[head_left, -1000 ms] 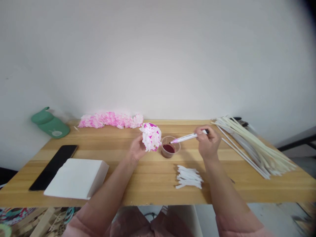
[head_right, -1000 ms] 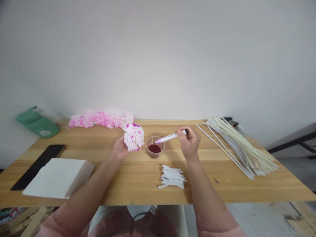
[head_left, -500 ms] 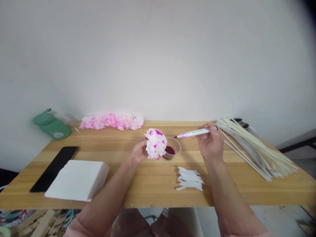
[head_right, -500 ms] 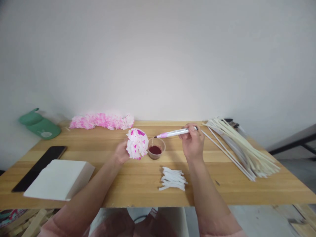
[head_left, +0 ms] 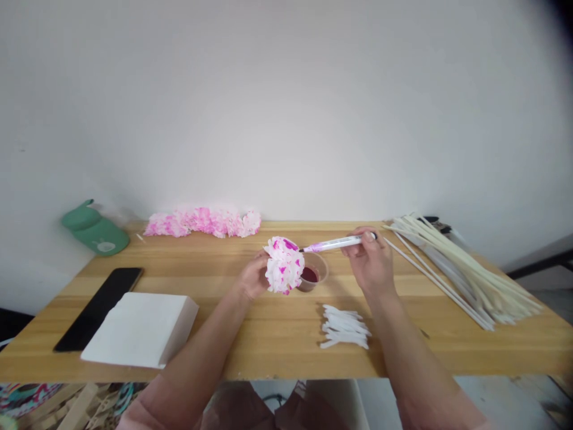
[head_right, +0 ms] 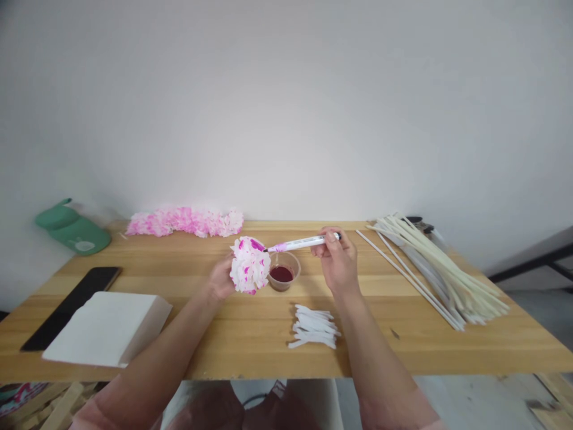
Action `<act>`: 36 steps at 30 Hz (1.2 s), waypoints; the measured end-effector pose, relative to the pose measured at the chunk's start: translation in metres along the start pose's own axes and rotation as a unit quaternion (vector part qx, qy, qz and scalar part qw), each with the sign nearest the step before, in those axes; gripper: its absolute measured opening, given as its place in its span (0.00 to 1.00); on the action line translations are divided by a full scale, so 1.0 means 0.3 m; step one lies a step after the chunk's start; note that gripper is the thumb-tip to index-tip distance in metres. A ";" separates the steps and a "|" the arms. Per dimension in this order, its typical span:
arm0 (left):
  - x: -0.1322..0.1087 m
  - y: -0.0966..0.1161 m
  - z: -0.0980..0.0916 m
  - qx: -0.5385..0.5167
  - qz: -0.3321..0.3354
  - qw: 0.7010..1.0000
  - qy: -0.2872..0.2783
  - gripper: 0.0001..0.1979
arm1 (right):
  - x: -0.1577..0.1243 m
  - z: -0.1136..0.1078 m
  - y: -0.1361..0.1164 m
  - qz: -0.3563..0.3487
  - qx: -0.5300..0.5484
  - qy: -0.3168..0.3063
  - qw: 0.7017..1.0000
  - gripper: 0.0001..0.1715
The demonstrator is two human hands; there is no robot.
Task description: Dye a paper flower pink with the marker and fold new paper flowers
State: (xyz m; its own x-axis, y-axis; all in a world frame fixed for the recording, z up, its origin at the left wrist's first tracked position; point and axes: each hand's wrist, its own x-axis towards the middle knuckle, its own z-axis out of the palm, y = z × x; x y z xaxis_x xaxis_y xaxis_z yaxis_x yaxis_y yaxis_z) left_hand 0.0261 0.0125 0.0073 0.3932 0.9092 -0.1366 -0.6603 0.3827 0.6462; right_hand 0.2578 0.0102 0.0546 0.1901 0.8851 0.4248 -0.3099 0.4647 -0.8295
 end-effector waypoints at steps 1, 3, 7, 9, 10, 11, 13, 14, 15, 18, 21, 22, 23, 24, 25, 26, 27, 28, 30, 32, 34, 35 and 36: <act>-0.002 0.001 0.003 0.004 0.005 1.000 -0.009 0.08 | -0.001 0.001 0.001 0.003 -0.001 -0.001 1.000 0.08; -0.007 0.003 0.009 0.016 0.011 0.999 -0.031 0.08 | -0.003 0.003 0.003 0.007 -0.006 0.003 1.000 0.09; -0.010 0.007 0.020 0.035 0.009 0.997 -0.062 0.09 | -0.002 0.003 0.003 0.006 -0.013 0.003 1.000 0.10; -0.010 0.008 0.024 0.041 0.010 0.997 -0.069 0.10 | -0.002 0.003 0.003 0.004 -0.014 -0.002 1.000 0.10; -0.009 0.008 0.025 0.043 0.011 0.996 -0.071 0.10 | -0.002 0.003 0.003 0.003 -0.015 -0.004 1.000 0.10; -0.009 0.008 0.025 0.044 0.012 0.996 -0.073 0.10 | -0.002 0.003 0.003 0.003 -0.016 -0.004 1.000 0.10; -0.008 0.009 0.023 0.047 0.015 0.996 -0.076 0.10 | -0.003 0.004 0.003 0.004 -0.015 0.000 1.000 0.10; -0.007 0.009 0.021 0.049 0.015 0.996 -0.080 0.10 | -0.004 0.005 0.003 0.006 -0.014 0.002 1.000 0.10; -0.006 0.009 0.018 0.052 0.014 0.995 -0.083 0.11 | -0.004 0.006 0.003 0.008 -0.013 0.004 1.000 0.11; -0.005 0.007 0.012 0.059 0.012 0.995 -0.083 0.12 | -0.005 0.007 0.002 0.013 -0.003 0.001 1.000 0.10; -0.006 0.004 0.010 0.040 0.020 0.998 -0.048 0.10 | -0.002 0.005 -0.002 0.010 0.002 0.002 1.000 0.10; -0.006 0.003 0.010 0.030 0.022 0.999 -0.034 0.09 | 0.000 0.004 -0.003 0.008 0.001 0.005 1.000 0.10; -0.007 0.003 0.009 0.021 0.022 0.999 -0.023 0.09 | 0.001 0.002 -0.005 0.006 0.000 0.008 1.000 0.10; -0.007 0.004 0.007 0.016 0.019 1.000 -0.015 0.09 | 0.002 0.001 -0.006 0.004 0.000 0.010 1.000 0.10; -0.007 0.005 0.005 0.014 0.013 1.000 -0.010 0.09 | 0.003 -0.001 -0.007 0.002 0.002 0.012 1.000 0.10; -0.007 0.006 0.001 0.016 0.004 1.000 -0.009 0.09 | 0.003 -0.002 -0.007 0.001 0.006 0.012 1.000 0.09; -0.006 0.008 -0.004 0.016 -0.005 1.000 -0.008 0.09 | 0.004 -0.002 -0.007 0.000 0.011 0.012 1.000 0.09; -0.005 0.009 -0.010 0.016 -0.011 1.000 -0.006 0.08 | 0.004 -0.003 -0.007 0.000 0.015 0.012 1.000 0.09; -0.002 0.010 -0.023 0.011 -0.020 1.000 -0.004 0.08 | 0.003 -0.002 -0.005 0.002 0.021 0.010 1.000 0.09; 0.001 0.009 -0.035 0.007 -0.024 1.000 -0.005 0.09 | 0.004 -0.002 -0.003 0.006 0.024 0.011 1.000 0.09; 0.003 0.007 -0.046 0.004 -0.027 1.000 -0.009 0.10 | 0.004 0.000 -0.001 0.010 0.025 0.013 1.000 0.09; 0.005 0.005 -0.051 0.003 -0.027 1.000 -0.011 0.10 | 0.004 0.000 0.000 0.011 0.025 0.014 1.000 0.09; 0.006 0.004 -0.056 0.001 -0.025 1.000 -0.014 0.11 | 0.003 0.001 0.001 0.012 0.025 0.014 1.000 0.09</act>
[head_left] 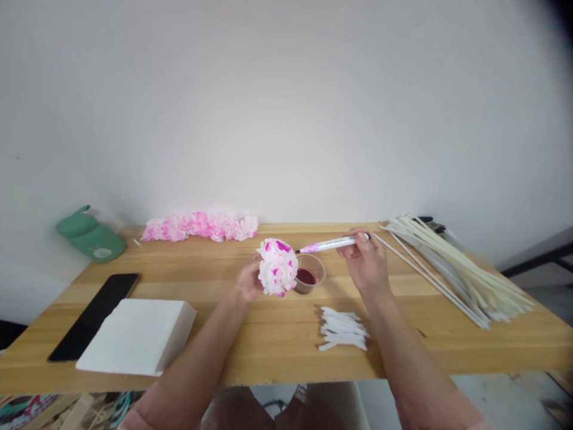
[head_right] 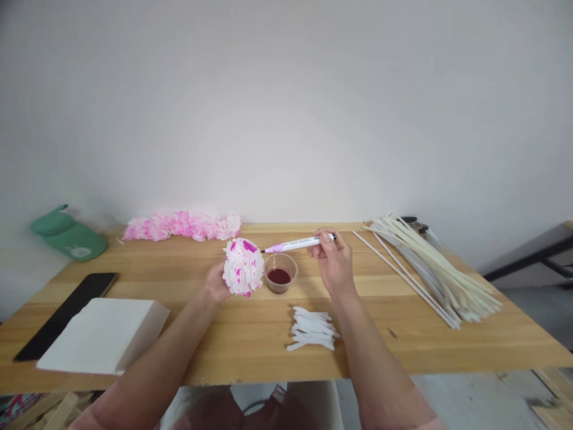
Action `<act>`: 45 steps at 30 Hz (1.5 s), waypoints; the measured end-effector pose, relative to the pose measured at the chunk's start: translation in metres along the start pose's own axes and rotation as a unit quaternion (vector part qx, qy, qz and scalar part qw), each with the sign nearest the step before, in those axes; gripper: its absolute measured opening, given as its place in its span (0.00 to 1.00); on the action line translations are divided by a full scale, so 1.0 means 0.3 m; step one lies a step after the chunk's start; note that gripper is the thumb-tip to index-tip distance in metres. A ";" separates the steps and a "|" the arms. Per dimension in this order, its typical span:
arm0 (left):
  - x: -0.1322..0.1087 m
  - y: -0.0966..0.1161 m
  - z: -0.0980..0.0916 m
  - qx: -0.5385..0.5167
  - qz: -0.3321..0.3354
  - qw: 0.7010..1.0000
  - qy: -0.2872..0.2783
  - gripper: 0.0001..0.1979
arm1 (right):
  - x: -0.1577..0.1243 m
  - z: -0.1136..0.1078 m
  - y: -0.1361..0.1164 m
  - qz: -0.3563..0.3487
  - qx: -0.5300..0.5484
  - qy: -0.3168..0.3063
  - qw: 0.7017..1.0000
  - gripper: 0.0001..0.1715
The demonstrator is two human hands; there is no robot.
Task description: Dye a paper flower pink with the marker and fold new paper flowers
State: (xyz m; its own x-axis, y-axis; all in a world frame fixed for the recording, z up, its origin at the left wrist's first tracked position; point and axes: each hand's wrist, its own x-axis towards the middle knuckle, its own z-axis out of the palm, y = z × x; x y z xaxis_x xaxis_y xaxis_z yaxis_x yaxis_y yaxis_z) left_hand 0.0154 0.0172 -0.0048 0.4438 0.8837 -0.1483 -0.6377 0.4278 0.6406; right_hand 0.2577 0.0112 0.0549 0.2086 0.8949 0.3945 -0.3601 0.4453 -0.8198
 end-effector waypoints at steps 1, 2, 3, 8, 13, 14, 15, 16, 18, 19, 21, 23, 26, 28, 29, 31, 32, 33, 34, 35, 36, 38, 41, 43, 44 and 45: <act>0.001 -0.001 -0.004 -0.001 0.002 1.000 -0.002 0.11 | 0.000 0.000 0.001 0.000 -0.001 -0.001 1.000 0.09; 0.002 -0.003 -0.008 -0.002 0.003 1.000 -0.004 0.11 | 0.000 0.001 0.002 0.000 -0.002 -0.002 1.000 0.09; 0.003 -0.003 -0.010 -0.003 0.004 1.000 -0.006 0.11 | 0.000 0.001 0.003 0.001 -0.002 -0.002 1.000 0.09; 0.002 -0.001 -0.003 0.003 0.006 1.000 0.001 0.10 | 0.001 0.000 0.005 0.004 -0.002 -0.002 1.000 0.09; -0.005 0.005 0.028 0.018 0.002 1.000 0.015 0.10 | 0.000 0.000 0.001 0.001 0.017 -0.006 1.000 0.08; -0.006 0.006 0.033 0.020 0.004 1.000 0.020 0.10 | -0.001 0.000 0.001 0.000 0.018 -0.008 1.000 0.08; -0.006 0.005 0.038 0.020 0.008 0.999 0.026 0.10 | -0.001 0.000 0.000 -0.002 0.017 -0.009 1.000 0.08; -0.005 0.004 0.042 0.020 0.012 0.999 0.031 0.10 | 0.000 0.000 0.000 -0.004 0.017 -0.010 1.000 0.08; -0.002 0.002 0.048 0.016 0.022 0.999 0.034 0.11 | 0.000 0.001 -0.004 -0.010 0.015 -0.009 1.000 0.08; 0.000 0.001 0.050 0.014 0.028 0.999 0.031 0.11 | 0.001 0.003 -0.008 -0.013 0.015 -0.008 1.000 0.08; 0.004 -0.001 0.055 0.012 0.037 0.999 0.017 0.10 | 0.001 0.013 -0.022 -0.024 0.011 -0.007 1.000 0.08; 0.006 -0.001 0.060 0.014 0.040 0.999 -0.009 0.10 | 0.000 0.029 -0.043 -0.040 -0.001 -0.007 0.999 0.08; 0.002 0.002 0.072 0.023 0.037 0.997 -0.060 0.09 | 0.000 0.059 -0.076 -0.060 -0.032 -0.016 0.998 0.09; -0.003 0.005 0.080 0.026 0.031 0.996 -0.081 0.09 | 0.002 0.074 -0.090 -0.066 -0.050 -0.023 0.996 0.09; -0.005 0.007 0.083 0.027 0.028 0.996 -0.084 0.09 | 0.003 0.079 -0.093 -0.068 -0.059 -0.026 0.996 0.09; -0.007 0.010 0.085 0.025 0.028 0.996 -0.082 0.09 | 0.005 0.085 -0.094 -0.068 -0.073 -0.031 0.995 0.10; -0.007 0.010 0.084 0.025 0.030 0.996 -0.080 0.10 | 0.005 0.087 -0.093 -0.067 -0.078 -0.033 0.994 0.09; -0.006 0.011 0.083 0.025 0.033 0.996 -0.075 0.10 | 0.005 0.088 -0.091 -0.065 -0.081 -0.034 0.994 0.09; -0.004 0.010 0.080 0.024 0.037 0.997 -0.070 0.11 | 0.005 0.089 -0.089 -0.063 -0.083 -0.034 0.994 0.09; -0.002 0.009 0.077 0.024 0.039 0.997 -0.065 0.12 | 0.005 0.090 -0.087 -0.061 -0.085 -0.033 0.994 0.09; -0.001 0.008 0.074 0.024 0.040 0.997 -0.057 0.12 | 0.004 0.090 -0.086 -0.059 -0.087 -0.033 0.994 0.09; 0.002 0.006 0.068 0.021 0.040 0.998 -0.037 0.11 | 0.003 0.092 -0.085 -0.053 -0.090 -0.032 0.994 0.10; 0.001 0.005 0.067 0.023 0.035 0.999 -0.012 0.11 | 0.003 0.095 -0.083 -0.051 -0.091 -0.034 0.994 0.09; -0.003 0.008 0.073 0.027 0.035 0.999 -0.013 0.11 | 0.003 0.096 -0.082 -0.051 -0.089 -0.036 0.994 0.09; -0.005 0.010 0.078 0.029 0.036 0.999 -0.020 0.11 | 0.003 0.097 -0.081 -0.050 -0.089 -0.036 0.994 0.10; -0.007 0.012 0.082 0.030 0.036 0.998 -0.029 0.12 | 0.003 0.098 -0.080 -0.048 -0.091 -0.035 0.994 0.10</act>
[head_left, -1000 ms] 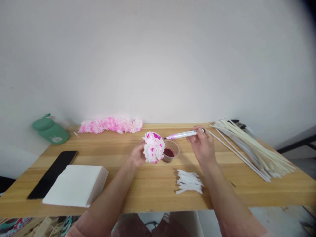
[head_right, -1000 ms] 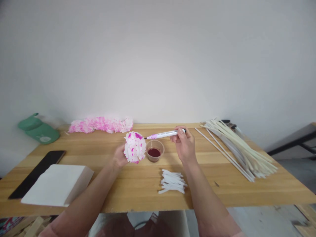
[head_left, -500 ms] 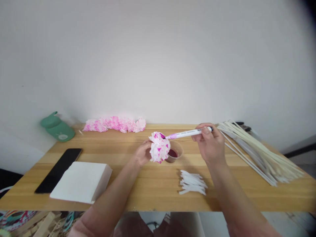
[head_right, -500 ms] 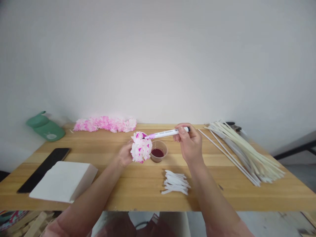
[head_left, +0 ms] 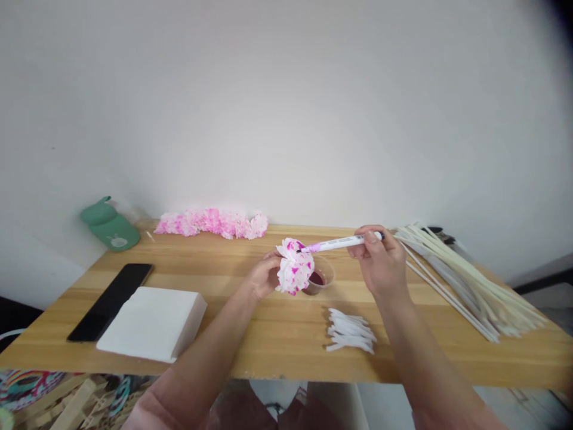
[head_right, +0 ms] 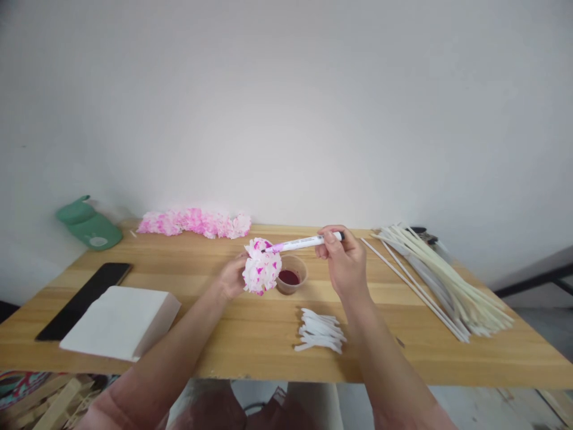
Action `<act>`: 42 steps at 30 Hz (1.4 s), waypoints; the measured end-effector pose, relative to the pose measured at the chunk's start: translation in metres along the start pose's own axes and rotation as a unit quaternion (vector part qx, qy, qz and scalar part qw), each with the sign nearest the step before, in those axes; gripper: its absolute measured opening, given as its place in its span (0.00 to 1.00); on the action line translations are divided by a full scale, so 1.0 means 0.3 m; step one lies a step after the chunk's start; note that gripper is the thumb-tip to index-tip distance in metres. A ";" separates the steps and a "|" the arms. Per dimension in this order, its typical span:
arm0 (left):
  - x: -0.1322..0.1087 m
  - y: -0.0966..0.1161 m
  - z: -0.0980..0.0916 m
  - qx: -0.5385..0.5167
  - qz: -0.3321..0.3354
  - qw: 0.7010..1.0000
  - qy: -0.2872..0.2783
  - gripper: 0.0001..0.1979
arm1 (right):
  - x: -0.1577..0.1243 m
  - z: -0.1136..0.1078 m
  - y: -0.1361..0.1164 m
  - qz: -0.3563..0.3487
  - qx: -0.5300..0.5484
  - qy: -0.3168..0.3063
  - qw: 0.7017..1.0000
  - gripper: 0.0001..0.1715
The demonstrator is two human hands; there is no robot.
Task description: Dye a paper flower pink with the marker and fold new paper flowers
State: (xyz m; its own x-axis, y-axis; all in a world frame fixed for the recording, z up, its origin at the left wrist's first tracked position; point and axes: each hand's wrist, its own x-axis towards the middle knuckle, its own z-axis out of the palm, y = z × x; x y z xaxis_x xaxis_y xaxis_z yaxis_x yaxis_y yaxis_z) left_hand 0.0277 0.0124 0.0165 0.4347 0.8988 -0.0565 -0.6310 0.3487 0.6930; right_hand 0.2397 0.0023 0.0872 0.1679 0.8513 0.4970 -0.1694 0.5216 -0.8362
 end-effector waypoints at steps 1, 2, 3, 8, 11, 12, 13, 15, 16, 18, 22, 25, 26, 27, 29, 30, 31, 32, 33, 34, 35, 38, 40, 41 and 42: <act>-0.001 0.002 0.004 0.002 0.000 1.000 -0.009 0.12 | 0.000 0.001 0.000 0.002 -0.003 0.001 1.000 0.10; -0.002 0.004 0.008 0.005 0.001 1.000 -0.019 0.13 | 0.000 0.002 -0.001 0.004 -0.008 0.002 1.000 0.11; -0.003 0.006 0.010 0.008 0.000 1.000 -0.027 0.14 | 0.001 0.003 -0.003 0.006 -0.013 0.004 1.000 0.12; -0.002 0.007 0.009 0.004 0.001 0.998 -0.062 0.12 | -0.002 -0.003 -0.044 -0.015 -0.016 0.032 0.999 0.11; -0.004 0.008 0.012 0.005 0.002 0.997 -0.073 0.12 | -0.009 -0.004 -0.070 -0.034 -0.002 0.043 0.998 0.10; -0.006 0.009 0.015 0.008 0.002 0.997 -0.071 0.13 | -0.012 -0.003 -0.074 -0.036 -0.001 0.042 0.998 0.09; -0.007 0.011 0.019 0.011 0.000 0.998 -0.066 0.14 | -0.015 -0.001 -0.076 -0.034 -0.001 0.040 0.999 0.09; -0.011 0.014 0.026 0.017 -0.004 0.999 -0.048 0.14 | -0.020 0.003 -0.075 -0.026 -0.007 0.034 0.999 0.08; -0.013 0.016 0.030 0.019 -0.006 0.999 -0.041 0.14 | -0.022 0.005 -0.073 -0.024 -0.011 0.033 0.999 0.09; -0.016 0.018 0.035 0.022 -0.008 0.999 -0.032 0.14 | -0.024 0.008 -0.070 -0.024 -0.022 0.034 0.999 0.10; -0.015 0.017 0.034 0.025 -0.020 0.999 -0.039 0.14 | -0.026 0.011 -0.077 -0.032 -0.055 0.040 0.997 0.11; -0.012 0.015 0.027 0.025 -0.026 0.998 -0.059 0.15 | -0.028 0.012 -0.085 -0.034 -0.071 0.044 0.996 0.11; -0.011 0.014 0.026 0.023 -0.024 0.997 -0.063 0.15 | -0.029 0.012 -0.087 -0.034 -0.074 0.045 0.996 0.11; -0.011 0.014 0.026 0.021 -0.022 0.997 -0.064 0.15 | -0.030 0.013 -0.089 -0.036 -0.077 0.046 0.995 0.10; -0.011 0.015 0.026 0.018 -0.018 0.998 -0.060 0.15 | -0.032 0.014 -0.092 -0.040 -0.090 0.049 0.994 0.10; -0.011 0.016 0.027 0.018 -0.017 0.998 -0.056 0.15 | -0.033 0.015 -0.095 -0.042 -0.098 0.050 0.993 0.10; -0.011 0.016 0.027 0.019 -0.018 0.998 -0.052 0.15 | -0.034 0.015 -0.097 -0.046 -0.105 0.053 0.992 0.10; -0.011 0.016 0.027 0.019 -0.020 0.998 -0.049 0.16 | -0.034 0.016 -0.100 -0.050 -0.111 0.056 0.991 0.11; -0.011 0.017 0.027 0.020 -0.021 0.998 -0.046 0.17 | -0.034 0.017 -0.103 -0.054 -0.116 0.060 0.990 0.11; -0.011 0.017 0.027 0.021 -0.022 0.998 -0.045 0.18 | -0.033 0.017 -0.106 -0.057 -0.121 0.065 0.989 0.11; -0.011 0.016 0.027 0.022 -0.023 0.998 -0.046 0.19 | -0.032 0.017 -0.108 -0.060 -0.125 0.070 0.988 0.11; -0.012 0.016 0.026 0.022 -0.024 0.998 -0.052 0.20 | -0.028 0.017 -0.114 -0.068 -0.136 0.085 0.985 0.11; -0.014 0.015 0.026 0.023 -0.026 0.998 -0.055 0.19 | -0.025 0.017 -0.115 -0.073 -0.142 0.090 0.983 0.11; -0.015 0.014 0.025 0.025 -0.026 0.998 -0.055 0.18 | -0.023 0.017 -0.114 -0.074 -0.145 0.091 0.982 0.11; -0.015 0.014 0.025 0.027 -0.026 0.998 -0.053 0.18 | -0.022 0.016 -0.112 -0.073 -0.149 0.091 0.982 0.11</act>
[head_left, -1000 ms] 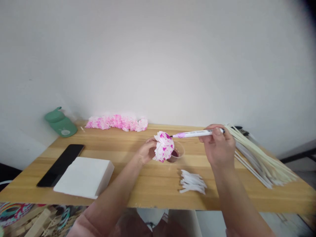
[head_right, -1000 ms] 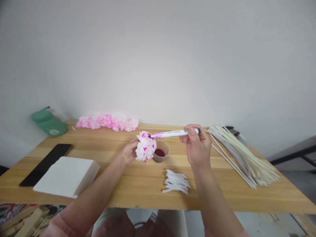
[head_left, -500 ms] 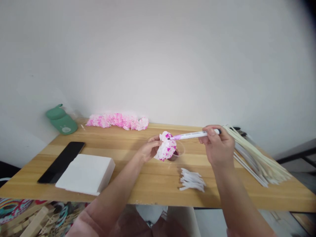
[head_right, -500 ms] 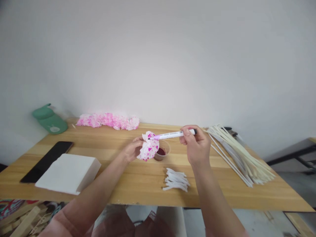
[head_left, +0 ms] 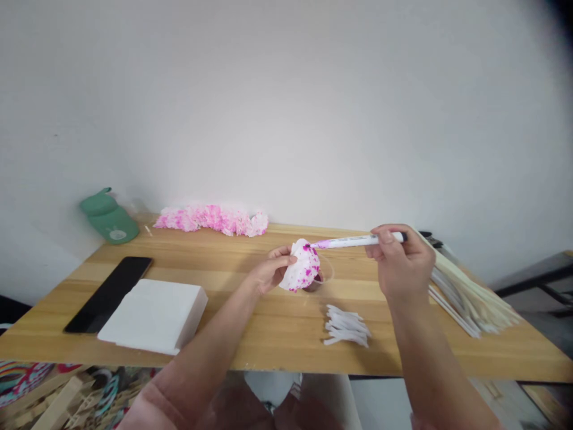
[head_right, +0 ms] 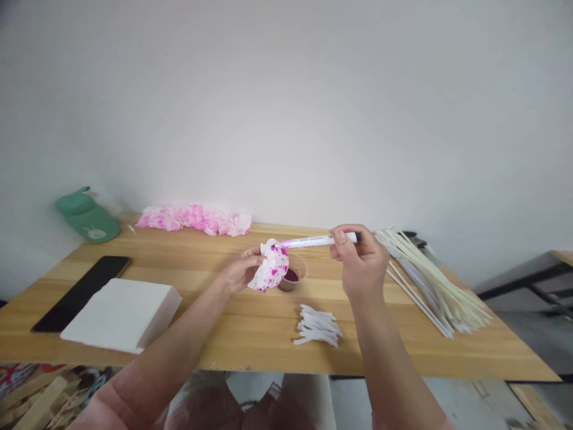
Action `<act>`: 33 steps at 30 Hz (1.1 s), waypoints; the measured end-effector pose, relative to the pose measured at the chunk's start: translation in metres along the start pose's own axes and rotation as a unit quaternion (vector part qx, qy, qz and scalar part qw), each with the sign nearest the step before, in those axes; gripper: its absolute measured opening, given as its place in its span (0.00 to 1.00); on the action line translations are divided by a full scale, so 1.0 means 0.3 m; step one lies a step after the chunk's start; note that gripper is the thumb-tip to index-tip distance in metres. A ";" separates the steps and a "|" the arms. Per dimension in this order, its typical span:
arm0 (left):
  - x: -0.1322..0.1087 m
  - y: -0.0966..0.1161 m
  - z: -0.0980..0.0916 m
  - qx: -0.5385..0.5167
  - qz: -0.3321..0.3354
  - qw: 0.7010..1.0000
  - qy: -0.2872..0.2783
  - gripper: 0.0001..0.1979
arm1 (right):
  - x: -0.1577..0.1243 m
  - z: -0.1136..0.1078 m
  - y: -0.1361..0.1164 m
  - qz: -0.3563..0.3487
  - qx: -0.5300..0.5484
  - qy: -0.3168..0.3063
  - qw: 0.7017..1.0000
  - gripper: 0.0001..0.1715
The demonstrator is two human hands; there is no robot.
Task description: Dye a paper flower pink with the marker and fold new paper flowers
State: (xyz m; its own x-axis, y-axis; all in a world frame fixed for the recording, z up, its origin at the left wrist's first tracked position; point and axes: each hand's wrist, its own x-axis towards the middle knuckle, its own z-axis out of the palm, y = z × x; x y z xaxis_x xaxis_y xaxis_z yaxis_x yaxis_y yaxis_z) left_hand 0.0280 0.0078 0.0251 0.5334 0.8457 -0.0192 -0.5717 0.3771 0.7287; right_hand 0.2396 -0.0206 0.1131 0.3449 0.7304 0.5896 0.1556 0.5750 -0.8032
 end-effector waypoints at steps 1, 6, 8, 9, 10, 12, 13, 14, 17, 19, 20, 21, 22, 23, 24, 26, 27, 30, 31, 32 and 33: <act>0.000 -0.001 0.000 0.000 0.000 1.000 0.003 0.18 | 0.001 0.000 0.002 0.000 -0.004 0.000 1.000 0.11; 0.006 -0.004 -0.002 -0.009 -0.004 1.000 0.021 0.17 | 0.003 0.001 0.018 0.000 -0.015 -0.013 1.000 0.12; 0.007 -0.004 0.000 -0.009 -0.002 1.000 0.024 0.16 | 0.005 0.002 0.022 0.001 -0.017 -0.019 1.000 0.12; 0.007 -0.004 0.001 -0.008 -0.001 1.000 0.024 0.16 | 0.006 0.002 0.024 0.001 -0.017 -0.021 1.000 0.12; 0.007 -0.004 0.002 -0.007 -0.001 1.000 0.023 0.16 | 0.007 0.002 0.026 0.001 -0.016 -0.022 1.000 0.12; 0.006 -0.004 0.004 -0.003 -0.002 1.000 0.021 0.18 | 0.008 0.003 0.030 0.002 -0.012 -0.024 1.000 0.11; 0.006 -0.004 0.005 -0.002 -0.004 1.000 0.021 0.18 | 0.008 0.003 0.032 0.003 -0.010 -0.025 1.000 0.11; 0.006 -0.005 0.005 -0.001 -0.006 1.000 0.023 0.18 | 0.008 0.004 0.033 0.004 -0.008 -0.027 1.000 0.11; 0.005 -0.006 0.004 -0.001 -0.006 1.000 0.026 0.17 | 0.007 0.006 0.035 0.009 -0.005 -0.030 0.999 0.10; 0.005 -0.007 0.001 -0.001 -0.001 1.000 0.019 0.17 | 0.007 0.007 0.032 0.011 -0.004 -0.026 1.000 0.10; 0.004 -0.008 -0.001 -0.001 0.002 1.000 0.015 0.17 | 0.008 0.008 0.028 0.011 -0.001 -0.021 1.000 0.10; 0.004 -0.008 -0.004 0.000 0.004 1.000 0.011 0.16 | 0.008 0.008 0.024 0.010 0.003 -0.014 1.000 0.10; 0.003 -0.008 -0.007 0.001 0.006 1.000 0.009 0.16 | 0.008 0.008 0.019 0.008 0.009 -0.007 1.000 0.11; 0.003 -0.008 -0.010 0.001 0.007 1.000 0.007 0.16 | 0.008 0.008 0.014 0.007 0.013 -0.001 1.000 0.11; 0.002 -0.008 -0.013 0.002 0.007 1.000 0.006 0.17 | 0.008 0.007 0.009 0.005 0.015 0.004 1.000 0.11; 0.003 -0.009 -0.018 0.003 0.008 1.000 0.005 0.17 | 0.006 0.007 0.002 0.004 0.017 0.008 1.000 0.12; 0.004 -0.009 -0.019 0.003 0.009 1.000 0.005 0.17 | 0.004 0.006 0.000 0.003 0.016 0.008 1.000 0.12; 0.005 -0.007 -0.014 0.000 0.011 1.000 0.002 0.16 | -0.001 0.004 0.003 0.005 0.009 0.000 1.000 0.12; 0.005 -0.005 -0.011 -0.001 0.011 1.000 0.005 0.16 | -0.003 0.003 0.006 0.007 0.005 -0.004 1.000 0.13; 0.005 -0.004 -0.008 -0.001 0.010 1.000 0.010 0.16 | -0.004 0.003 0.009 0.010 0.001 -0.008 1.000 0.13; 0.005 -0.002 -0.005 -0.001 0.009 1.000 0.015 0.16 | -0.006 0.002 0.013 0.012 0.001 -0.013 1.000 0.13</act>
State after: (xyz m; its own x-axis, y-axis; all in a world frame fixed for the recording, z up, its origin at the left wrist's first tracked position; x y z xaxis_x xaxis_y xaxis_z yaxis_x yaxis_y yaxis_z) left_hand 0.0282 0.0092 0.0236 0.5049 0.8628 -0.0268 -0.5823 0.3633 0.7273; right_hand 0.2392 -0.0194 0.1091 0.3235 0.7537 0.5721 0.1463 0.5575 -0.8172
